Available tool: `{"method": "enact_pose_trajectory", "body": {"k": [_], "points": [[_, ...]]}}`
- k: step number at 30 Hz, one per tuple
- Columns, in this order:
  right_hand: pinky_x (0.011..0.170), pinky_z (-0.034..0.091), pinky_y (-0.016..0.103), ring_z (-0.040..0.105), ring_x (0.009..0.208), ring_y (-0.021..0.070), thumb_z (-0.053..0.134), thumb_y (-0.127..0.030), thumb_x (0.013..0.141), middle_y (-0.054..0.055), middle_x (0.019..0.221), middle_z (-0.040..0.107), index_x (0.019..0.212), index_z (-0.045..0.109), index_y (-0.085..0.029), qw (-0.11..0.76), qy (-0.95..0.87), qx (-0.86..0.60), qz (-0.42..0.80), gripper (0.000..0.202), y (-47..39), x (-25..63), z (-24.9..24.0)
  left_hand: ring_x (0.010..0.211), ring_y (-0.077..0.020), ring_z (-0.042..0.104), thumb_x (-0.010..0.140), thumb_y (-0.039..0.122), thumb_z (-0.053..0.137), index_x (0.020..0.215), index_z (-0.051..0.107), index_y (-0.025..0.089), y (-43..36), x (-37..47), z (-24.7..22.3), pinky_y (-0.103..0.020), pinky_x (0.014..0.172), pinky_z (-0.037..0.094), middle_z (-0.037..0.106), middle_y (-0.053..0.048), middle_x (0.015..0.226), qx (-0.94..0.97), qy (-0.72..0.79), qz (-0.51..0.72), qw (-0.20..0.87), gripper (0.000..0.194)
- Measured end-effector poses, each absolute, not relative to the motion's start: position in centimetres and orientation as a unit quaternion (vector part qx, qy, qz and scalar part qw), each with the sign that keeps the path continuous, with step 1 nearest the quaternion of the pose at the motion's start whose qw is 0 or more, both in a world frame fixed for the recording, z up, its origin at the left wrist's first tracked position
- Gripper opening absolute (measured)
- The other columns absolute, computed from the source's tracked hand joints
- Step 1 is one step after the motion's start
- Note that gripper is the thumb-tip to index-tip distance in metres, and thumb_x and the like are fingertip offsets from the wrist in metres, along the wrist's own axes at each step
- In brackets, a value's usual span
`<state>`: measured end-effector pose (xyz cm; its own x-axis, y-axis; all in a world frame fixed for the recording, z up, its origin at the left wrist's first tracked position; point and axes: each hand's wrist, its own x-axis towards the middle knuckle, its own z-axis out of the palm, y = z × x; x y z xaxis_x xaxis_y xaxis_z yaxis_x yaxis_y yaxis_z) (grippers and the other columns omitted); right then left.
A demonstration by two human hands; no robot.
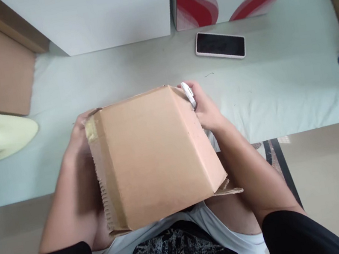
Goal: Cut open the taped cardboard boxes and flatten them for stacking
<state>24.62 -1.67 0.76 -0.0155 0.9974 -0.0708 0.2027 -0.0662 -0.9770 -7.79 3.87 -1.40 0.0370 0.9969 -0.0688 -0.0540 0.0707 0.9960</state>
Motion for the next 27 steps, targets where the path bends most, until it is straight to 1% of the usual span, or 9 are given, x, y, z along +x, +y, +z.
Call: {"method": "enact_pose_trajectory", "body": {"k": [2, 4, 8, 13, 16, 18, 21, 23, 27], "points": [[0.078, 0.047, 0.034, 0.057, 0.087, 0.019, 0.097, -0.055, 0.052, -0.001, 0.103, 0.062, 0.121, 0.055, -0.032, 0.42, -0.545, -0.562, 0.459, 0.083, -1.6, 24.6, 0.7, 0.064, -0.0231, 0.063, 0.04, 0.076, 0.098, 0.056, 0.06, 0.021, 3.9, -7.5, -0.9, -0.034, 0.051, 0.053, 0.053, 0.0, 0.049, 0.485, 0.491, 0.457, 0.561, 0.068], [0.075, 0.046, 0.034, 0.055, 0.083, 0.0181, 0.098, -0.055, 0.05, -0.002, 0.099, 0.061, 0.121, 0.054, -0.032, 0.41, -0.546, -0.561, 0.467, 0.087, -1.5, 24.6, 0.9, 0.067, -0.0236, 0.063, 0.035, 0.078, 0.098, 0.056, 0.059, 0.022, 4.0, -7.4, -0.6, -0.033, 0.051, 0.049, 0.052, -0.001, 0.051, 0.491, 0.491, 0.436, 0.573, 0.071], [0.071, 0.043, 0.032, 0.051, 0.075, 0.0154, 0.098, -0.053, 0.052, -0.003, 0.092, 0.057, 0.117, 0.054, -0.031, 0.413, -0.538, -0.545, 0.494, 0.082, -1.5, 24.6, 1.4, 0.072, -0.0258, 0.063, 0.037, 0.076, 0.099, 0.059, 0.061, 0.022, 4.1, -7.3, -0.2, -0.034, 0.057, 0.048, 0.053, -0.002, 0.054, 0.491, 0.494, 0.417, 0.583, 0.07], [0.074, 0.045, 0.034, 0.046, 0.074, 0.0147, 0.097, -0.056, 0.056, -0.003, 0.088, 0.054, 0.101, 0.054, -0.029, 0.427, -0.56, -0.518, 0.485, 0.068, -1.4, 25.0, 1.6, 0.057, -0.014, 0.051, 0.038, 0.08, 0.096, 0.057, 0.059, 0.019, 3.9, -6.9, 0.4, -0.029, 0.054, 0.045, 0.053, 0.0, 0.054, 0.483, 0.49, 0.423, 0.59, 0.074], [0.072, 0.047, 0.035, 0.047, 0.072, 0.0145, 0.097, -0.062, 0.054, -0.003, 0.084, 0.053, 0.098, 0.053, -0.028, 0.428, -0.585, -0.508, 0.465, 0.071, -1.1, 25.3, 1.2, 0.052, -0.0081, 0.043, 0.042, 0.072, 0.099, 0.057, 0.059, 0.017, 3.8, -6.7, 0.9, -0.025, 0.052, 0.046, 0.052, 0.003, 0.053, 0.478, 0.486, 0.424, 0.596, 0.07], [0.068, 0.046, 0.034, 0.047, 0.071, 0.0141, 0.096, -0.064, 0.054, -0.003, 0.084, 0.053, 0.101, 0.053, -0.028, 0.43, -0.596, -0.5, 0.457, 0.073, -1.1, 25.4, 0.8, 0.05, -0.0061, 0.04, 0.044, 0.068, 0.101, 0.056, 0.059, 0.016, 3.7, -6.6, 1.2, -0.022, 0.05, 0.046, 0.052, 0.004, 0.053, 0.474, 0.483, 0.424, 0.602, 0.068], [0.067, 0.045, 0.033, 0.048, 0.073, 0.0146, 0.097, -0.064, 0.054, -0.002, 0.089, 0.054, 0.109, 0.052, -0.029, 0.427, -0.608, -0.49, 0.457, 0.078, -1.2, 25.4, 0.3, 0.05, -0.0059, 0.044, 0.041, 0.063, 0.103, 0.055, 0.061, 0.015, 3.6, -6.7, 1.4, -0.019, 0.048, 0.046, 0.051, 0.004, 0.051, 0.467, 0.476, 0.425, 0.612, 0.066], [0.068, 0.046, 0.033, 0.049, 0.075, 0.0159, 0.096, -0.066, 0.054, -0.002, 0.092, 0.055, 0.111, 0.051, -0.03, 0.417, -0.608, -0.494, 0.461, 0.081, -1.3, 25.3, 0.1, 0.052, -0.0063, 0.048, 0.042, 0.056, 0.106, 0.058, 0.064, 0.014, 3.5, -6.8, 1.4, -0.018, 0.049, 0.046, 0.055, 0.003, 0.053, 0.463, 0.472, 0.426, 0.618, 0.061], [0.068, 0.047, 0.034, 0.045, 0.071, 0.0151, 0.096, -0.065, 0.056, -0.003, 0.088, 0.051, 0.11, 0.048, -0.031, 0.403, -0.589, -0.505, 0.485, 0.08, -1.4, 25.0, 0.5, 0.051, -0.0076, 0.054, 0.045, 0.043, 0.107, 0.061, 0.068, 0.013, 3.4, -6.8, 1.3, -0.018, 0.047, 0.048, 0.064, 0.001, 0.057, 0.444, 0.459, 0.435, 0.635, 0.052]]}}
